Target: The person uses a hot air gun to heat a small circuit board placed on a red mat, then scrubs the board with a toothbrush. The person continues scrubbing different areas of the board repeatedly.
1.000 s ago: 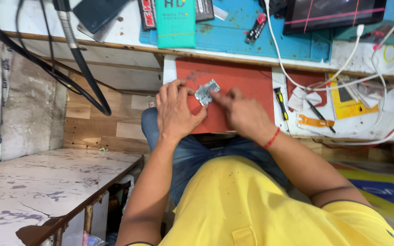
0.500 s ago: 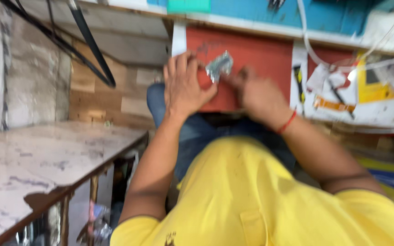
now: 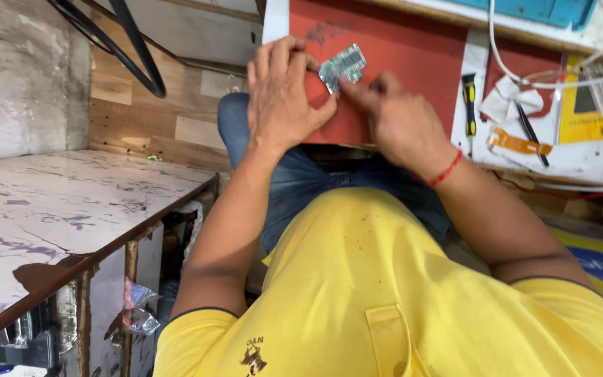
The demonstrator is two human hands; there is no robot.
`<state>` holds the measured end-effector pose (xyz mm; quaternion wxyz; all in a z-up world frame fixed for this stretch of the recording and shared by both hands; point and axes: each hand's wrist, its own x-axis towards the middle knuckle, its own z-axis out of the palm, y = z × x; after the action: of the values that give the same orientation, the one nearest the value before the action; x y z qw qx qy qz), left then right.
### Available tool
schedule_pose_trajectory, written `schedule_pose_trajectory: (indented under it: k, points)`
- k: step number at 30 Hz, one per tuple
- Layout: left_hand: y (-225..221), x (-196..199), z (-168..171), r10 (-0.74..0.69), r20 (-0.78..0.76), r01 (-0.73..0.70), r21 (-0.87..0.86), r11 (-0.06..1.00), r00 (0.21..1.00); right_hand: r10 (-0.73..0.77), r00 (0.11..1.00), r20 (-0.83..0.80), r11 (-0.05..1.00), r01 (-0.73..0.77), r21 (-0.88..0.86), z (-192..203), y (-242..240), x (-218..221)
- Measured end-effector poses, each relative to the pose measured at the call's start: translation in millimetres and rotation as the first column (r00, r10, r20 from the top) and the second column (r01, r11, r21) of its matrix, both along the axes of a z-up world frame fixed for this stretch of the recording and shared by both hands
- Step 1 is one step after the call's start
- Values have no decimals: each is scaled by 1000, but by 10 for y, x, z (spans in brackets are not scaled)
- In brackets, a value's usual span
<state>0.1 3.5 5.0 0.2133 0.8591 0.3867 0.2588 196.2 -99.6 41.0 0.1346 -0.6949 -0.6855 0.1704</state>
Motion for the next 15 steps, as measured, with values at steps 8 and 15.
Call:
schedule_pose_trajectory:
  k: [8,15]
  points:
    - [7,10,-19,0,6,0,18,1000,1000,10,1000,28,999,-9,-50,25,-31,22]
    - [5,0,6,7,14,-7,4,1000,1000,48,998,46,999,-49,14,-42,-33,73]
